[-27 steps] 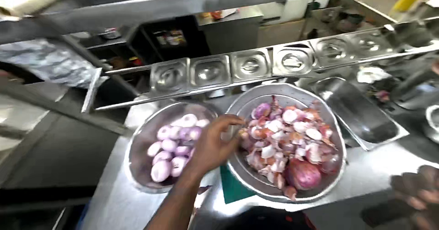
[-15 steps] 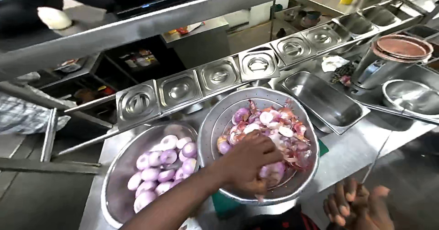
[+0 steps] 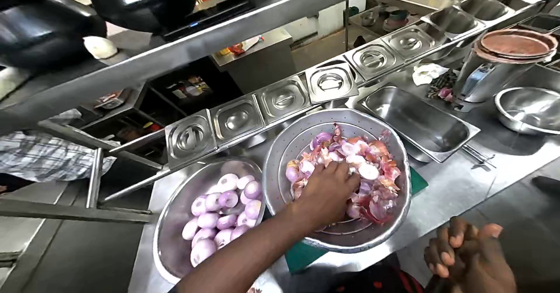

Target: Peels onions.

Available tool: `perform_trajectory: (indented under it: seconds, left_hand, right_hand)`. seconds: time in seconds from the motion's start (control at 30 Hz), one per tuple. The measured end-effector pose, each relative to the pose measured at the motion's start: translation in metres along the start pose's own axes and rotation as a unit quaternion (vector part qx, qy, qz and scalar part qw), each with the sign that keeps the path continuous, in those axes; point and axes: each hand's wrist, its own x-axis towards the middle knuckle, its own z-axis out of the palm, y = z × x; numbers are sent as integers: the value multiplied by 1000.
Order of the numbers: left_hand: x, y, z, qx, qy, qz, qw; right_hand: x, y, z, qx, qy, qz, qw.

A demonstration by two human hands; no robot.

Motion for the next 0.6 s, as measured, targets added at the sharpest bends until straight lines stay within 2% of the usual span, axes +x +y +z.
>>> perform_trajectory:
  seconds: [0.13,0.23,0.27,0.33,0.4,0.47,0.53,0.6]
  left_hand:
    - [11,-42,-18,-25,-26,-93,995]
    - [4,-57,-40,11,39,-169,985]
    - [1,-56,-43,17,70,-172,983]
    - [-7,-42,-36,3,97,-114,989]
    - [-12,-13,-12,-12,17,-43,999]
    - [-11,9,20,-13,-94,-27,995]
    - [-9,14,39,-4,-107,-38,994]
    - [-9,10,39,-28,-101,-58,993]
  right_hand:
    - [-7,3,-7,-18,-3,-6,1000]
    - [-6,4,-13,-16,-6,-7,1000]
    - [-4,4,-15,-15,-15,-8,1000]
    - [-1,4,-16,-17,-18,-10,1000]
    - [3,3,-13,-27,-7,-7,1000]
    - [9,3,-11,-31,-14,0,999]
    - [14,4,-10,-29,-31,0,999]
    - [19,4,-8,-26,-44,0,999]
